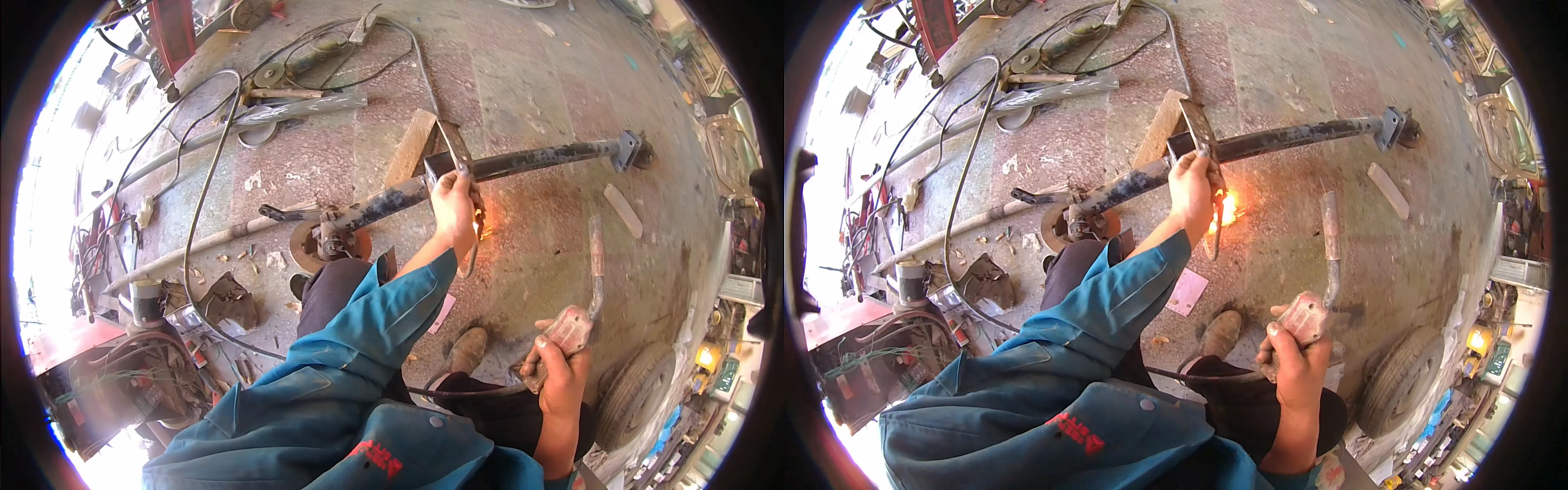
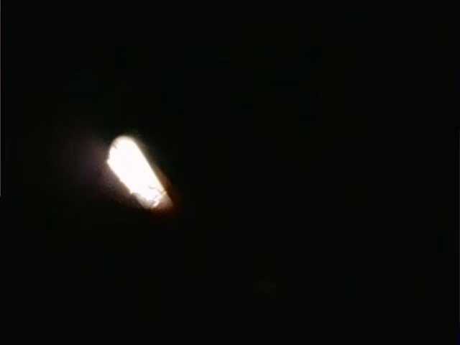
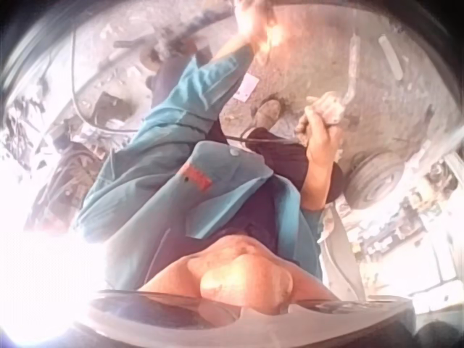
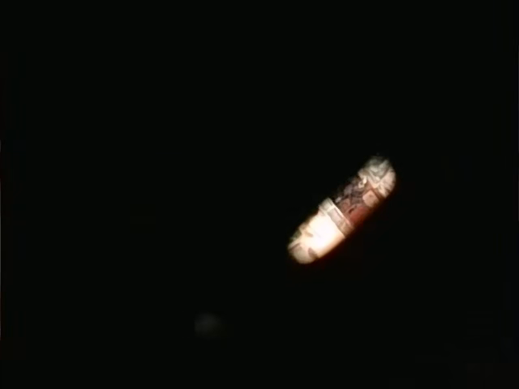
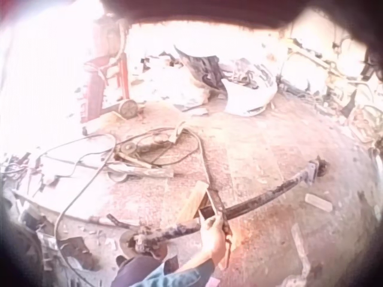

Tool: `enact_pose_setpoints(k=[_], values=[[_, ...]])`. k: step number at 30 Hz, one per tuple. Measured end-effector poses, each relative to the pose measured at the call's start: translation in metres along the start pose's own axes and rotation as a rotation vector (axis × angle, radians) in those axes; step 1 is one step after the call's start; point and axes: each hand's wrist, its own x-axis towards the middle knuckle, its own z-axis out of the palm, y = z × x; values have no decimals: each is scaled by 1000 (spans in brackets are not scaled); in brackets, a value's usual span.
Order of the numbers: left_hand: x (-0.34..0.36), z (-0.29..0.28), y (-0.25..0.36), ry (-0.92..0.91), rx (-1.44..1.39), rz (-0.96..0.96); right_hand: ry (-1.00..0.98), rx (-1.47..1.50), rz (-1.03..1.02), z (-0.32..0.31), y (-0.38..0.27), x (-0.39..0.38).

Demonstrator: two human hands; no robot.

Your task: The person welds a metal axle assembly using a handheld welding torch. They reposition the axle and apply welds to multiple joints while seated on the floor.

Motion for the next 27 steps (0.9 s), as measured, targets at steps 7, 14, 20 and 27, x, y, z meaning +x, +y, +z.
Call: enact_pose_setpoints(k=[7,14,20,27], values=[[9,-7,-17,68,34,22,-7,-18,18,3,-3,2],[28,-29,-42,217,551,327,-30,-8,16,5,1,5],[2,-32,-4,171,814,285,-74,-124,-37,9,-2,12],[-39,-44,40,138,749,253,-134,-228,-166,24,-1,40]])
